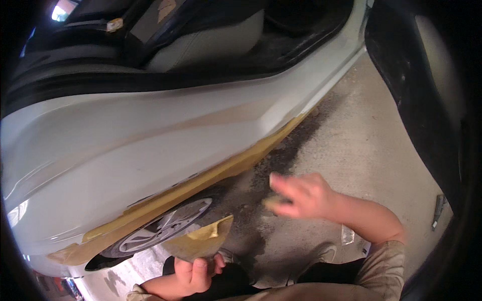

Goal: The person applies a beige body filler to the lower side panel of a white car using a putty knife, smoothing the material along the edge. The person repeatedly spreads and levels the filler along the panel's lower trim area.

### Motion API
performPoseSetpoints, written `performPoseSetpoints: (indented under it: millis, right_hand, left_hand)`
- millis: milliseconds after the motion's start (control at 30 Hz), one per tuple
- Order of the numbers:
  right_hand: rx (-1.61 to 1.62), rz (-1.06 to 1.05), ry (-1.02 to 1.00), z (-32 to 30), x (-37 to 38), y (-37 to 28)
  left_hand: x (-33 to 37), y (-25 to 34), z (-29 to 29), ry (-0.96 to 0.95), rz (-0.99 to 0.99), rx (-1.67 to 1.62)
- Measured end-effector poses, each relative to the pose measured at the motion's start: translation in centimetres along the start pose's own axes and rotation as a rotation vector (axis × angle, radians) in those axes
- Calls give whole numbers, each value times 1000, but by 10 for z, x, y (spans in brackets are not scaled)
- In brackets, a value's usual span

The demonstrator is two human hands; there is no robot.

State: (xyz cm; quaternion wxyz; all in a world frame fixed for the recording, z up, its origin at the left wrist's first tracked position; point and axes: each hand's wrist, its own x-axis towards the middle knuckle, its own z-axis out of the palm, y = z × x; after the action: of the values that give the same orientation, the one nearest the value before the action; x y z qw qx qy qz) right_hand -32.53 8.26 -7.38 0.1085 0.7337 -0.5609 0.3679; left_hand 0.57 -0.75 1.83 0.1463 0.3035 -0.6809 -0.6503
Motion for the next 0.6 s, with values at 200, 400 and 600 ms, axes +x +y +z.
performPoseSetpoints:
  millis: [200, 400, 600]
  right_hand:
    - [70, 604, -231, 36, -35, 75]
    - [81, 707, -323, 44, -45, 88]
    - [74, 692, -355, 48, -42, 90]
  left_hand:
    - [-8, -13, -3, 37, 75, -22]
    - [-10, -16, -5, 43, 59, -51]
    - [-9, -12, -5, 64, 14, -11]
